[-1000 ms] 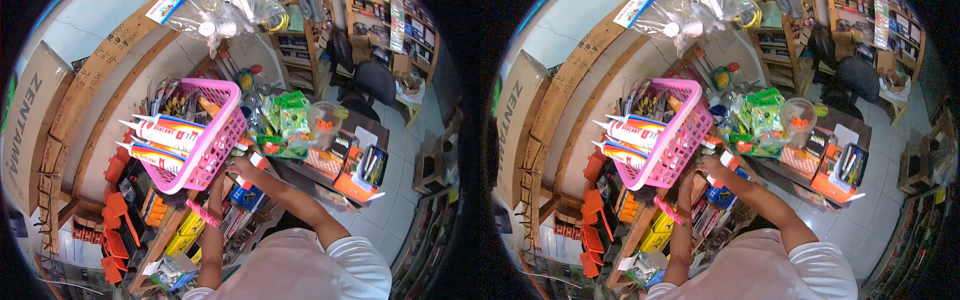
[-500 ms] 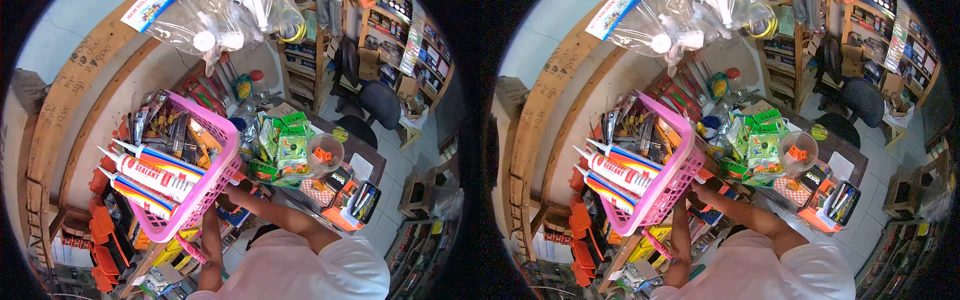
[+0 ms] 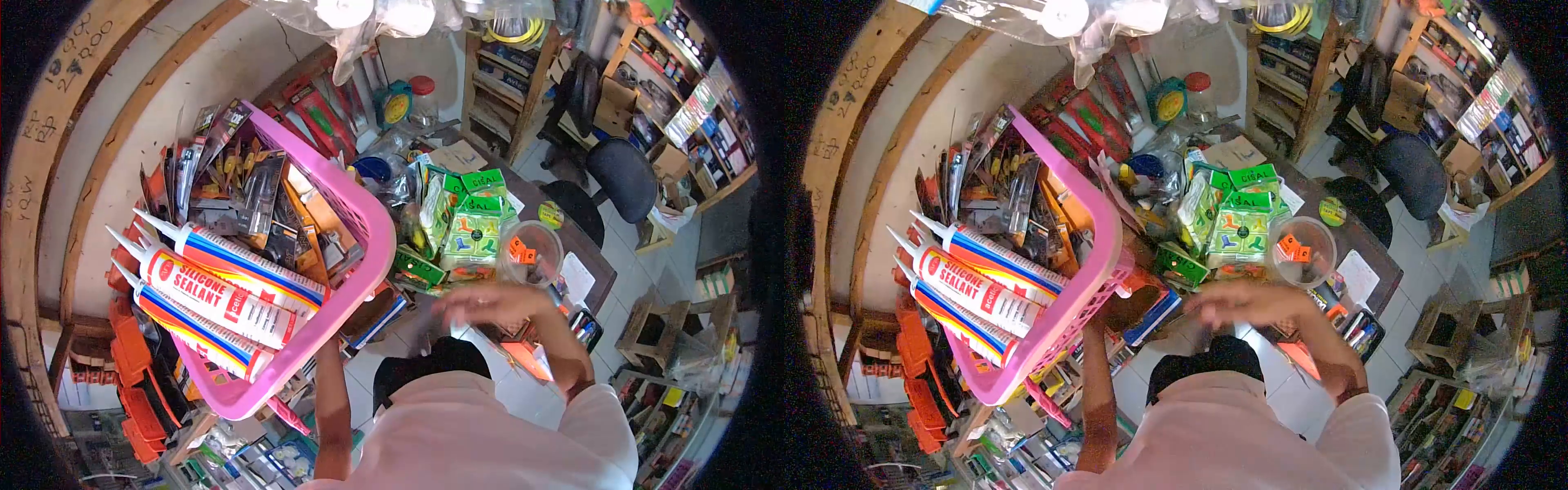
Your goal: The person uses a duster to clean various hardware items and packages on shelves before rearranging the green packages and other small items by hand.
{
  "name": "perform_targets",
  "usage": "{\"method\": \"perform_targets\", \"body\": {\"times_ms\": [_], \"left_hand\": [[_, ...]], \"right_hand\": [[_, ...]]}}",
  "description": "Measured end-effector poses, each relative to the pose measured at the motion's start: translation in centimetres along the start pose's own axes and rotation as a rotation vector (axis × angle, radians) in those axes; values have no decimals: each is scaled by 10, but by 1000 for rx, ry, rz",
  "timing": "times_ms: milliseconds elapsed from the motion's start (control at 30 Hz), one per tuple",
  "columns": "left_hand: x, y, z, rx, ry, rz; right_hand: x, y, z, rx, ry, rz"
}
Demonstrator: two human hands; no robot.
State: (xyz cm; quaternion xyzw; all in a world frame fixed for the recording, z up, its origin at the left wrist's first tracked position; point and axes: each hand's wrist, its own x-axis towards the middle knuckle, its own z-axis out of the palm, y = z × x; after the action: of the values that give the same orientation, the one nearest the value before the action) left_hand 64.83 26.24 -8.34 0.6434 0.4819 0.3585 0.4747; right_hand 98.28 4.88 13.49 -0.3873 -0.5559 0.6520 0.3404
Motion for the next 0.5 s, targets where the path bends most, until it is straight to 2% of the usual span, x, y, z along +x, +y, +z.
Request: {"method": "perform_targets", "body": {"times_ms": [100,133,167,200,233,267,300,333,367,400,433,467,500], "left_hand": [[-26,-19,-15,25,2,-11],[-28,-11,-15,32,2,-12],[-32,-3,-13,33,4,-16],[-39,40,-3,73,-38,-17],[-50,81,5,114,-81,-19],[-68,117,10,116,-79,-26],[-85,152,16,327,-5,69],[-95,168,23,536,71,167],[-106,167,29,538,74,163],[-122,165,31,523,86,243],[-134,165,34,505,97,324],[-141,165,38,505,100,321],[-148,170,41,489,9,350]], "right_hand": [[5,-25,-29,-252,587,48],[10,-25,-41,-251,582,50],[16,-22,-52,-436,677,-21],[21,-20,-64,-623,770,-95],[29,-19,-73,-621,768,-94],[39,-18,-79,-877,785,-167],[48,-17,-82,-1134,793,-244],[55,-15,-85,-1133,788,-246],[60,-14,-86,-1212,696,-255],[65,-13,-85,-1289,600,-264],[69,-21,-85,-1325,571,-281],[69,-22,-89,-1324,567,-282],[71,-23,-93,-1361,502,-257]]}}
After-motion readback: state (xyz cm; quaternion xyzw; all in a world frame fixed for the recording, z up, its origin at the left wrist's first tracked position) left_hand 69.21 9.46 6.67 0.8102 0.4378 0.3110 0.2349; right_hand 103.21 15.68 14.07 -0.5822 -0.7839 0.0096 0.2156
